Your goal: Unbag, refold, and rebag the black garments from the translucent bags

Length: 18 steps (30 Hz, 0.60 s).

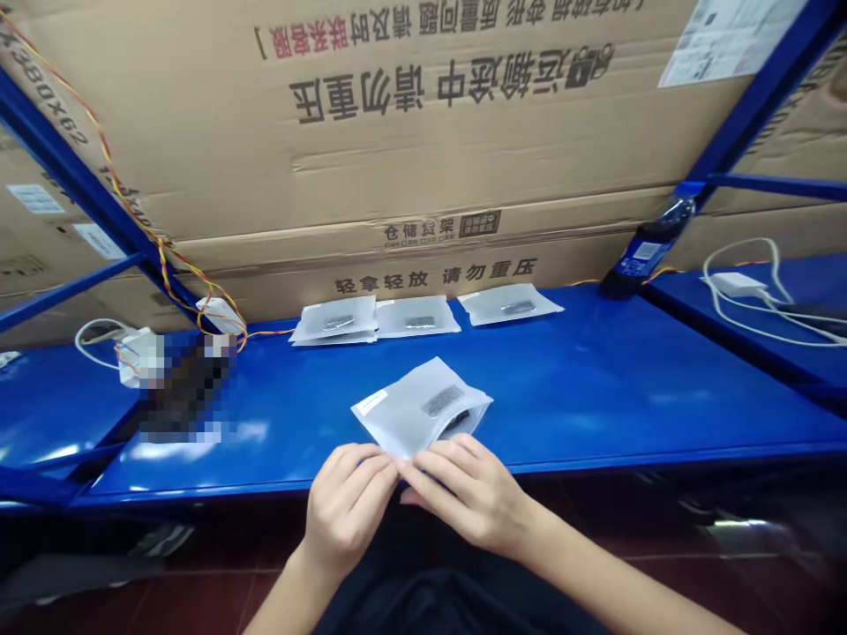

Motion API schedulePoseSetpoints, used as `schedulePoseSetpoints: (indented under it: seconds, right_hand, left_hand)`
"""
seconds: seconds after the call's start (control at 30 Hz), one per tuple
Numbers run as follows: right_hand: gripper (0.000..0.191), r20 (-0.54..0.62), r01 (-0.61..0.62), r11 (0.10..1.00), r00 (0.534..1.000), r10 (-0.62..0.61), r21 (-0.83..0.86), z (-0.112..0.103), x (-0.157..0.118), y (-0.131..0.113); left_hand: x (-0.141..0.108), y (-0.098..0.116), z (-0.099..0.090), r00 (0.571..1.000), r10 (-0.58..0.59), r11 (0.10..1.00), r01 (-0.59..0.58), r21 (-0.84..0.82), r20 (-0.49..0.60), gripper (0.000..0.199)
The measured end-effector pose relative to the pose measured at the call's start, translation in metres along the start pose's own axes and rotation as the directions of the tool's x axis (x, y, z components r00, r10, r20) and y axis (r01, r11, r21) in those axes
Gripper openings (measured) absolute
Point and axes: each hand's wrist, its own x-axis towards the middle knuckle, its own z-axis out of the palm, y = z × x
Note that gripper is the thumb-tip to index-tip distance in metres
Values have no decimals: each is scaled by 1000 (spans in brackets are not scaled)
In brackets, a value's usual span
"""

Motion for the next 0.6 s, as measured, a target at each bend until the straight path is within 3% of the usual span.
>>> schedulePoseSetpoints:
  seconds: [0.17, 0.27, 0.47, 0.6]
  right_hand:
    - [24, -34, 97, 995, 995, -98, -11, 3, 3, 7]
    - [19, -15, 93, 994, 995, -94, -50, -3, -2, 28]
    - [10, 6, -58, 963, 998, 61, -263, -27, -27, 88]
    - [25, 122, -147, 965, 977, 176, -215, -31, -25, 78]
  left_hand:
    - [14, 8, 1, 998, -45, 999, 45, -6, -46, 15]
    - [19, 7, -10, 998, -49, 999, 50, 18, -40, 17]
    - [13, -6, -23, 993, -79, 996, 82, 24, -91, 19]
    - [2, -13, -9, 989, -106, 991, 97, -89, -105, 19]
